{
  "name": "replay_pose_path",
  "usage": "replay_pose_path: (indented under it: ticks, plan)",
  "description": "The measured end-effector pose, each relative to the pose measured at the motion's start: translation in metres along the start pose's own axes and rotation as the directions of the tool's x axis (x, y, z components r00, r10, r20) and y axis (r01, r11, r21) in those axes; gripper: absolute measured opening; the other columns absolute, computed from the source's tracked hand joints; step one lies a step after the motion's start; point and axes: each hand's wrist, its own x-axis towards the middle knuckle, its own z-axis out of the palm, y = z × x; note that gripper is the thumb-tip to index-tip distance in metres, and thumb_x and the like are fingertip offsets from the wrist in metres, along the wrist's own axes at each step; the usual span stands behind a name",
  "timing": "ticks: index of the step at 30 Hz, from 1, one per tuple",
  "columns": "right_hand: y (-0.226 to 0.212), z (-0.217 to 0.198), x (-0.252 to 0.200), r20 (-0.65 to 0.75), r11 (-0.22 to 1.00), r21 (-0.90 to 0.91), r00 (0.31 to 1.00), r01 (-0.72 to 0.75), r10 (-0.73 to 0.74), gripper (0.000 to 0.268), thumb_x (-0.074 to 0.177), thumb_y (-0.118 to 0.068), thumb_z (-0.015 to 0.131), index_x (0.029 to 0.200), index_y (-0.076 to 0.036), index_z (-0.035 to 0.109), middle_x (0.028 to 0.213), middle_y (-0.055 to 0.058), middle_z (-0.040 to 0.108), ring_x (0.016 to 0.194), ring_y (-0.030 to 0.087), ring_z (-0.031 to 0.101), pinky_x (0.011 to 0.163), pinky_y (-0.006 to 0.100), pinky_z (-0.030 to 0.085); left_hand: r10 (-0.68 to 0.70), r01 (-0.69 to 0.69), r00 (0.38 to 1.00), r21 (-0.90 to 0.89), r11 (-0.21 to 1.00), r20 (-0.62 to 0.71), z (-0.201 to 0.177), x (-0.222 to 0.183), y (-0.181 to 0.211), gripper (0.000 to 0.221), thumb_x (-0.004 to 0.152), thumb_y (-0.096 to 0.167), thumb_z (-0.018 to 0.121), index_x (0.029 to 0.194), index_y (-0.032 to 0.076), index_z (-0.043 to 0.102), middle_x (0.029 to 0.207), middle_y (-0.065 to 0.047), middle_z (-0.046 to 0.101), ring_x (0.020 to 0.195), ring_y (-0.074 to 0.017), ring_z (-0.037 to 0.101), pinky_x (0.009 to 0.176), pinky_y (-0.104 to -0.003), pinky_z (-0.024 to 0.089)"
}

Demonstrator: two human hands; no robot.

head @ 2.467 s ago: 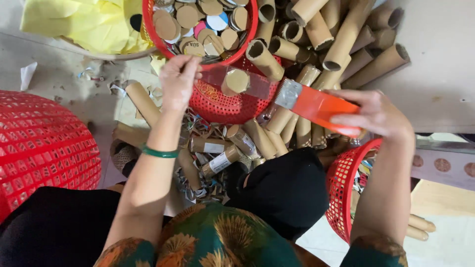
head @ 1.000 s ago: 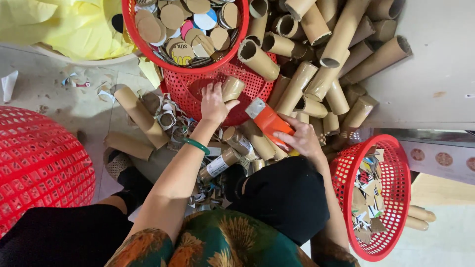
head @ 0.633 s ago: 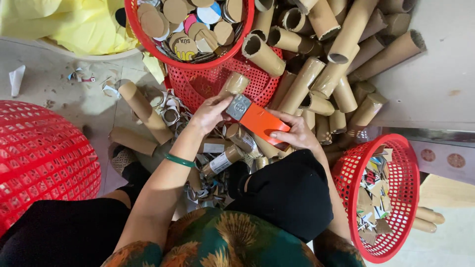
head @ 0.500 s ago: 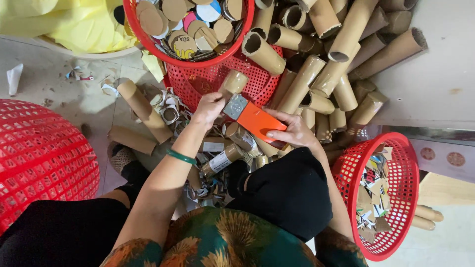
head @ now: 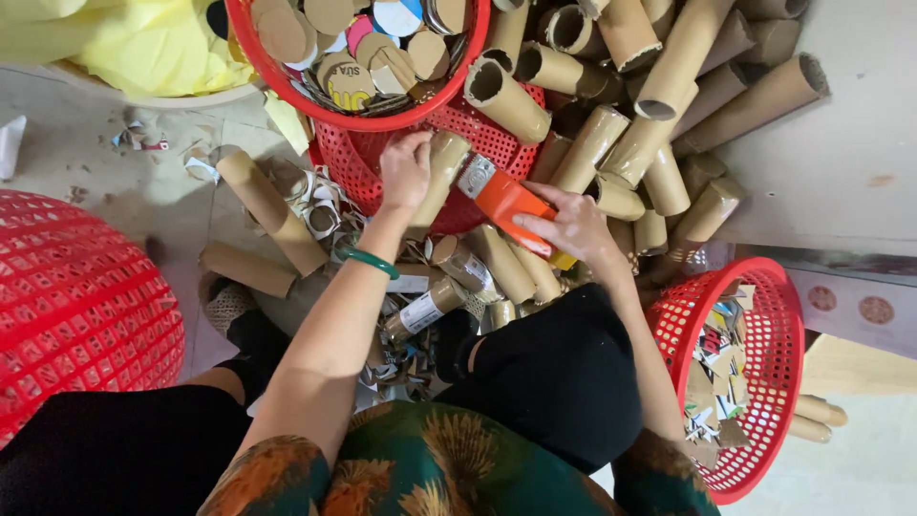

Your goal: The recorder is placing cardboard discs onto the ends of cardboard tubes and sealing them with tape using an orange tape dispenser.

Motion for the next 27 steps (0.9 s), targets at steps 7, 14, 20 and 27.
replay_pose_path:
  ticks: [7, 14, 20, 27]
  plan:
    - [0.007, 0.009, 0.015, -0.003, 0.996, -0.078, 0.999, -0.052, 0.052, 0.075, 0.078, -0.064, 0.072, 0.135, -0.016, 0.067, 0.118, 0.019, 0.073, 0.107, 0.039, 0.07, 0.098, 0.046, 0.052, 0.029, 0.004, 0.99, 0.235, 0.972, -0.139, 0.011, -0.01, -0.009, 0.049, 0.096, 0.025, 0.065, 0.137, -0.001, 0.056, 0.133, -0.032, 0.048, 0.124, -0.0478, 0.048, 0.106, -0.053, 0.042]
    - [-0.02, 0.015, 0.016, 0.053, 0.97, -0.218, 0.991, -0.106, 0.12, 0.075, 0.077, -0.066, 0.072, 0.137, -0.021, 0.066, 0.119, 0.018, 0.072, 0.107, 0.042, 0.068, 0.097, 0.049, 0.052, 0.3, -0.284, 0.954, 0.291, 0.913, -0.008, 0.001, -0.045, 0.011, 0.037, 0.102, 0.013, 0.056, 0.137, 0.003, 0.06, 0.124, -0.018, 0.062, 0.112, -0.0416, 0.057, 0.096, -0.055, 0.045]
    - [-0.006, 0.013, 0.014, 0.048, 0.993, -0.094, 0.996, -0.069, 0.073, 0.075, 0.077, -0.063, 0.073, 0.136, -0.017, 0.067, 0.118, 0.018, 0.073, 0.106, 0.038, 0.07, 0.097, 0.046, 0.052, 0.199, -0.175, 0.951, 0.118, 0.977, -0.235, -0.01, -0.04, 0.001, 0.034, 0.099, 0.005, 0.046, 0.131, 0.002, 0.059, 0.124, -0.014, 0.062, 0.122, -0.0337, 0.061, 0.109, -0.046, 0.05]
    - [-0.007, 0.007, 0.001, 0.05, 0.992, 0.058, 0.992, -0.116, 0.113, 0.072, 0.076, -0.058, 0.075, 0.133, -0.014, 0.068, 0.117, 0.017, 0.075, 0.108, 0.031, 0.074, 0.1, 0.039, 0.053, 0.549, -0.532, 0.835, 0.326, 0.782, 0.046, -0.025, -0.08, 0.046, 0.074, 0.084, 0.017, 0.073, 0.148, -0.002, 0.04, 0.146, -0.024, 0.048, 0.131, -0.0417, 0.047, 0.109, -0.056, 0.039]
